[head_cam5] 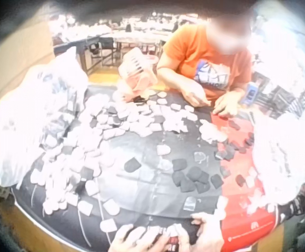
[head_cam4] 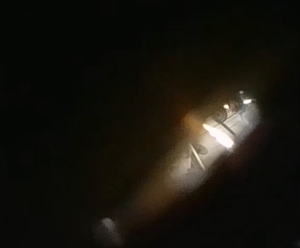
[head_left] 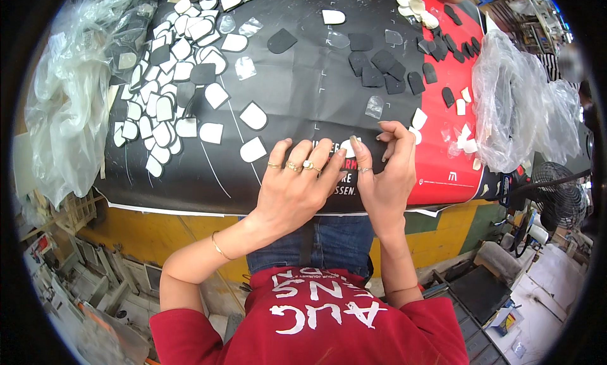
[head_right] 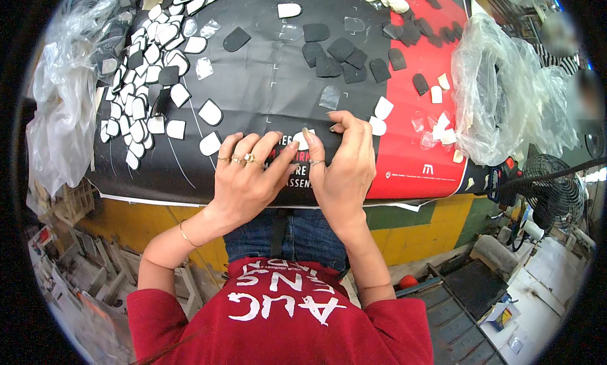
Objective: The person repeatedly picks up small white and black sticker-like pieces from a table and peels off their backing paper by hand. They place the peeled pieces back on the table surface. A coworker performs the same task across the table.
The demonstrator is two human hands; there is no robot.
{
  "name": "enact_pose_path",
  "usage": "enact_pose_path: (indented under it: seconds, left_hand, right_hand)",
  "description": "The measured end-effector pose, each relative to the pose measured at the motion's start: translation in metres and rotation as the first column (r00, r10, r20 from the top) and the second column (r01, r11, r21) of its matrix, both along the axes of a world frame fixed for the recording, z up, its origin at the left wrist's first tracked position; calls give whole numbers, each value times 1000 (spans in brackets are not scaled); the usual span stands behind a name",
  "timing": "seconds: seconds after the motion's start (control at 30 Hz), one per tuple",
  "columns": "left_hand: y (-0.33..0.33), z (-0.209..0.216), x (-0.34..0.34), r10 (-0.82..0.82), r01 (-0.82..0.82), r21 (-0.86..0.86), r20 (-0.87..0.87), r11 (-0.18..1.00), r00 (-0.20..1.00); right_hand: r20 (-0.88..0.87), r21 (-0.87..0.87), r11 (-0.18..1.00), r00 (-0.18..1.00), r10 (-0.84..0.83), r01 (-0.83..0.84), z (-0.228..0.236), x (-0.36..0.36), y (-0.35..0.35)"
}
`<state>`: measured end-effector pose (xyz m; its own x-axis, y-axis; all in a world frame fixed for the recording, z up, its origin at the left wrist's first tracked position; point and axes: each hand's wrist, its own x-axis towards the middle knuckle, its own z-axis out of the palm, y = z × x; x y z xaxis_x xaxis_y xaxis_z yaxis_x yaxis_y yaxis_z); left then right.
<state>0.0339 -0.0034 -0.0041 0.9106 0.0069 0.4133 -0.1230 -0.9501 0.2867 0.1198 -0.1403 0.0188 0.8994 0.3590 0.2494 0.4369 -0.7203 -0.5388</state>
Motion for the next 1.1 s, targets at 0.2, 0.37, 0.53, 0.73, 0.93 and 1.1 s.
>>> enact_pose_path:
  seconds: [0.2, 0.37, 0.53, 0.73, 0.93, 1.1]
  left_hand:
    - [11, 5, 1, 15, -16, -21, -34, 1000, 999]
    - [55, 12, -10, 223, -214, 105, -83, 971, 971]
    - [90, 17, -18, 414, -409, 224, 27, 885, 910]
    - [44, 23, -8, 308, -306, -36, 84, 951, 948]
    - [-33, 31, 18, 10, 6, -465, 32, 886, 999]
    - [-53, 39, 15, -30, -48, -850, -75, 525, 997]
  right_hand:
    - [-36, 144, 983, 993, -115, 119, -7, 6, -3]
    - [128, 103, 989, 985, -119, 106, 12, 18, -47]
    - [11, 87, 983, 987, -163, 162, 14, 35, -74]
    - [-44, 31, 981, 980, -192, 193, 1, 37, -64]
    - [-118, 361, 932, 993, 5, 38, 13, 19, -60]
    - [-400, 646, 755, 892, 212, 111, 23, -9, -67]
